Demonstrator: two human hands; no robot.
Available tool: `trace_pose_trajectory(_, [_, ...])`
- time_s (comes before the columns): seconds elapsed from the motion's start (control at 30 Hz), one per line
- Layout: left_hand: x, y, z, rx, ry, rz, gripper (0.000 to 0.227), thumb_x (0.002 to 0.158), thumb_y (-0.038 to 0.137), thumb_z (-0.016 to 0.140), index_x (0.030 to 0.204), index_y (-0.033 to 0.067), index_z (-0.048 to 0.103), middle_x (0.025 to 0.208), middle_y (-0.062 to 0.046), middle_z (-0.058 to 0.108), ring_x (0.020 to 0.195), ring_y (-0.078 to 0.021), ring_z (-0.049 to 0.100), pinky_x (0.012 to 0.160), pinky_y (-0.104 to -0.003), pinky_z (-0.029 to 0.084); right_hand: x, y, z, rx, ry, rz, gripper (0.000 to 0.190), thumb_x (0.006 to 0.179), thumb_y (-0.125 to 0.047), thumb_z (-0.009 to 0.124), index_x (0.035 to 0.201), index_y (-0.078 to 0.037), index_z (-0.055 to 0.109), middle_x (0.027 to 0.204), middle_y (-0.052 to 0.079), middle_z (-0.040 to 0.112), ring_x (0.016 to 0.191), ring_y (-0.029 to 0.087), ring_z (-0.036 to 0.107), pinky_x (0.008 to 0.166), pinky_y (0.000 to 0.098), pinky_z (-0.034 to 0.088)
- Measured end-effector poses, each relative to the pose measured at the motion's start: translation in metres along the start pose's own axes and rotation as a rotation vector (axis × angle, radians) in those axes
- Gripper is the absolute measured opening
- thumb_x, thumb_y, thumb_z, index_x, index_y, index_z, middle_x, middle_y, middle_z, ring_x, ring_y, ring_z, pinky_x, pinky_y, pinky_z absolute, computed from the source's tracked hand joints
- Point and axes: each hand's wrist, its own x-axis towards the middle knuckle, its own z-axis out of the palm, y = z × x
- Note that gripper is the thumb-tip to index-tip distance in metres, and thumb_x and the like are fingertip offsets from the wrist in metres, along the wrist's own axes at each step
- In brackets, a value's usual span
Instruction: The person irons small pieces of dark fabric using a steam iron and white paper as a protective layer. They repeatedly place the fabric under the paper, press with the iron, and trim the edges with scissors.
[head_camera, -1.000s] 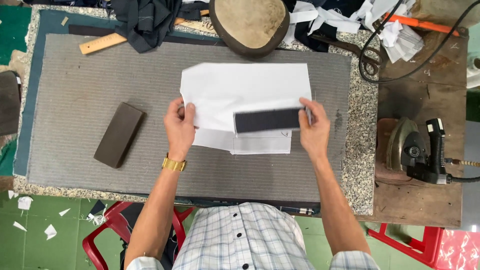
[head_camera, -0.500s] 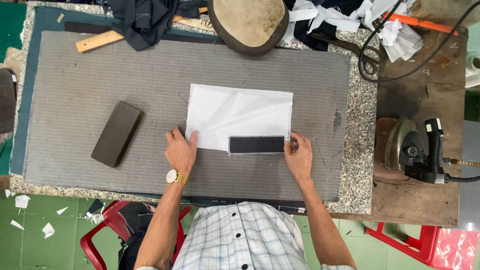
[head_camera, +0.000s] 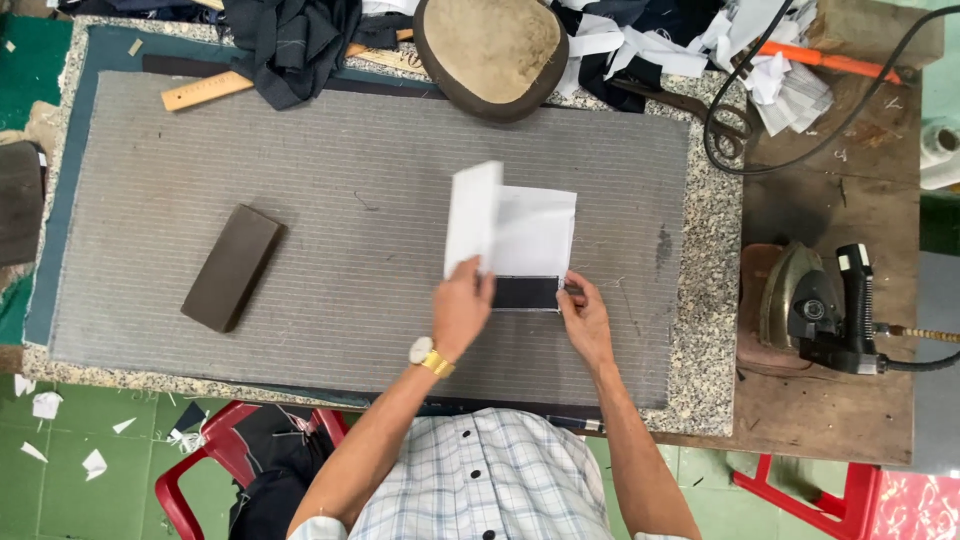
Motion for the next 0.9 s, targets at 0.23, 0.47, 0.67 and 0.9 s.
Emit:
trace_pose_trajectory(0.23, [-0.003, 0.005, -0.005, 0.054, -0.054, 0.06, 0.05, 0.098, 0.043, 0.065, 0.129, 0.0038, 0.062, 0.102, -0.019, 0.071, 0.088, -0.039, 0.075, 0.07, -0.051, 0.061, 0.005, 0.02, -0.009, 0.055, -0.093, -0.047, 0.044, 0.099, -0.013, 0.066, 0.142, -0.004, 0.058, 0.129, 0.015, 0.063, 0.098, 0.016, 0.066, 0.085, 0.0286, 0.055])
trace_pose_trajectory(0.47, [0.012, -0.06, 0.027, 0.247, -0.064, -0.24, 0.051, 0.097, 0.042, 0.064, 0.128, 0.0014, 0.06, 0.107, -0.021, 0.067, 0.092, -0.0479, 0.072, 0.077, -0.058, 0.058, 0.008, 0.029, -0.011, 0.053, -0.181, -0.043, 0.05, 0.1, -0.014, 0.066, 0.147, -0.005, 0.053, 0.129, 0.013, 0.063, 0.099, 0.014, 0.063, 0.086, 0.0275, 0.054])
trace_pose_trajectory(0.67, [-0.006, 0.033, 0.047, -0.022, -0.072, -0.106, 0.04, 0.095, 0.023, 0.063, 0.127, 0.0004, 0.063, 0.101, -0.025, 0.072, 0.091, -0.0482, 0.072, 0.077, -0.056, 0.058, 0.007, 0.017, -0.015, 0.068, -0.236, -0.029, 0.049, 0.103, -0.013, 0.06, 0.15, -0.005, 0.049, 0.13, 0.016, 0.062, 0.106, 0.018, 0.061, 0.093, 0.0318, 0.053])
trace_pose_trajectory(0.9, [-0.006, 0.055, 0.065, 0.152, 0.017, -0.038, 0.049, 0.1, 0.045, 0.057, 0.13, 0.0061, 0.06, 0.097, -0.015, 0.065, 0.083, -0.0407, 0.073, 0.071, -0.053, 0.059, 0.007, 0.007, -0.032, -0.052, -0.311, 0.076, 0.056, 0.11, -0.043, 0.041, 0.154, -0.008, 0.045, 0.14, 0.023, 0.06, 0.11, 0.028, 0.068, 0.097, 0.0405, 0.055])
